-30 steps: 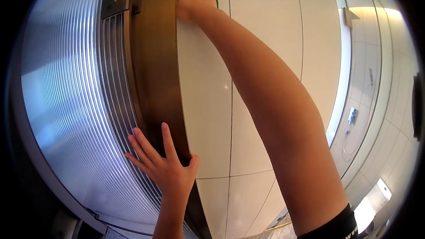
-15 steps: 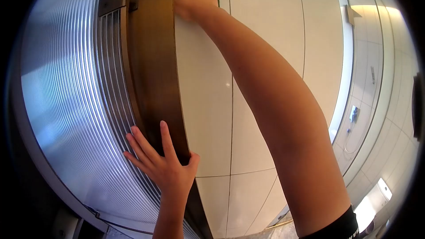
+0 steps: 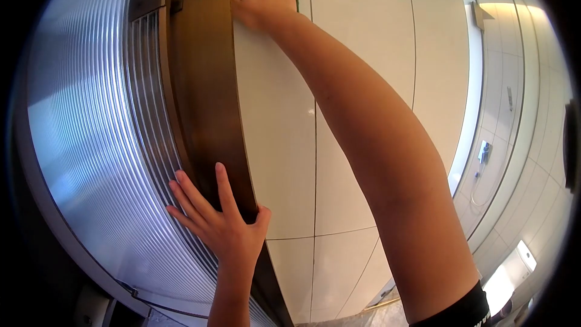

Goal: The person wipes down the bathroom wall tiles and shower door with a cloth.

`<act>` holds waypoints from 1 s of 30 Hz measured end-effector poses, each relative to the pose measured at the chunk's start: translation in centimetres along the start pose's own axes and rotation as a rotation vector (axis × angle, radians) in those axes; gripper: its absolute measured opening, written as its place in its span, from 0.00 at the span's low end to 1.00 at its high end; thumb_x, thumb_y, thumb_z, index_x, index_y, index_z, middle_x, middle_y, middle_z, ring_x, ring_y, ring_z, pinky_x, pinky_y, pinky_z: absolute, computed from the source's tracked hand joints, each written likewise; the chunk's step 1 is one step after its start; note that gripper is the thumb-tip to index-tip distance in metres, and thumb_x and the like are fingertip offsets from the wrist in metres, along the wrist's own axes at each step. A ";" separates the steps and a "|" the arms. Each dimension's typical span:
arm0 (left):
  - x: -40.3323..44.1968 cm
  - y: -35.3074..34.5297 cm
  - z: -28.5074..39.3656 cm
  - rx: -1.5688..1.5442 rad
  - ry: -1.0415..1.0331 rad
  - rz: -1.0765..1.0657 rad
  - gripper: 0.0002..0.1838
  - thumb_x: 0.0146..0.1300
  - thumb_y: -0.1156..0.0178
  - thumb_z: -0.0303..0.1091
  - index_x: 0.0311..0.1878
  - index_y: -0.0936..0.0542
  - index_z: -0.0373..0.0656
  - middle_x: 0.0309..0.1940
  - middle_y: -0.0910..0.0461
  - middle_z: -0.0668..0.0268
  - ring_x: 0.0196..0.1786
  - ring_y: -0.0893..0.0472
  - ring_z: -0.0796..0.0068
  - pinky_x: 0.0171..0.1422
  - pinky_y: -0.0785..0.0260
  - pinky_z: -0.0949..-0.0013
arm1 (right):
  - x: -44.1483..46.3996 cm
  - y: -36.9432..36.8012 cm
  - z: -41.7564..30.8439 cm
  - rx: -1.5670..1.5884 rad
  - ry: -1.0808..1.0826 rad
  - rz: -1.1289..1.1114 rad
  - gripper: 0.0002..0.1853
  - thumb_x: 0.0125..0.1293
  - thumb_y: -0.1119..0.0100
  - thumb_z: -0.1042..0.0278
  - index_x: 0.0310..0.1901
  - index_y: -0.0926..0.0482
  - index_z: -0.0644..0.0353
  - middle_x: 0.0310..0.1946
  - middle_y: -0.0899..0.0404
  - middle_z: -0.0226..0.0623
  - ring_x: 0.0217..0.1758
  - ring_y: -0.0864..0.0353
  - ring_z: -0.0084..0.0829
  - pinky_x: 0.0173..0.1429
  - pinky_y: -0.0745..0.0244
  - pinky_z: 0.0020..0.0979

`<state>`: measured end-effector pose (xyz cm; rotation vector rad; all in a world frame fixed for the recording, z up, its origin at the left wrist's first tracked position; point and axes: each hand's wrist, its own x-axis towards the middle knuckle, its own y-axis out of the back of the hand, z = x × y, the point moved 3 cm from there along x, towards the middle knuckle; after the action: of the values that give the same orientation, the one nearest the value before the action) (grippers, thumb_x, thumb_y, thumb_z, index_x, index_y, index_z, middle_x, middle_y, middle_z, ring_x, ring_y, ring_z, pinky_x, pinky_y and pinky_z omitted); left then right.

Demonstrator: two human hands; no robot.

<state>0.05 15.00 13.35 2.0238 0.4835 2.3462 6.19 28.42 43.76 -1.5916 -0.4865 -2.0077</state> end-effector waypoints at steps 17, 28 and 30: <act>-0.4 0.3 -0.7 0.011 0.001 0.015 0.56 0.34 0.27 0.42 0.73 0.42 0.54 0.74 0.62 0.44 0.77 0.60 0.41 0.73 0.66 0.30 | -1.3 0.4 -0.9 -0.009 0.024 0.041 0.35 0.67 0.59 0.56 0.72 0.49 0.61 0.75 0.56 0.43 0.80 0.65 0.41 0.78 0.70 0.50; -0.6 0.7 -0.4 0.021 0.019 -0.026 0.55 0.36 0.29 0.38 0.73 0.43 0.53 0.74 0.63 0.44 0.77 0.62 0.41 0.73 0.65 0.30 | -3.9 0.1 -1.2 0.032 -0.008 0.093 0.33 0.68 0.60 0.57 0.72 0.49 0.58 0.75 0.54 0.41 0.79 0.63 0.42 0.77 0.70 0.53; 0.2 0.9 -0.1 0.029 0.022 -0.013 0.54 0.36 0.29 0.38 0.72 0.43 0.53 0.74 0.63 0.43 0.77 0.62 0.41 0.73 0.66 0.30 | -3.7 0.6 -0.9 0.083 -0.005 0.203 0.33 0.65 0.59 0.58 0.71 0.45 0.59 0.74 0.51 0.41 0.79 0.61 0.43 0.76 0.70 0.59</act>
<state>0.13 14.15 13.76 2.0019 0.5328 2.3702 6.47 28.08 39.97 -1.5305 -0.3885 -1.8099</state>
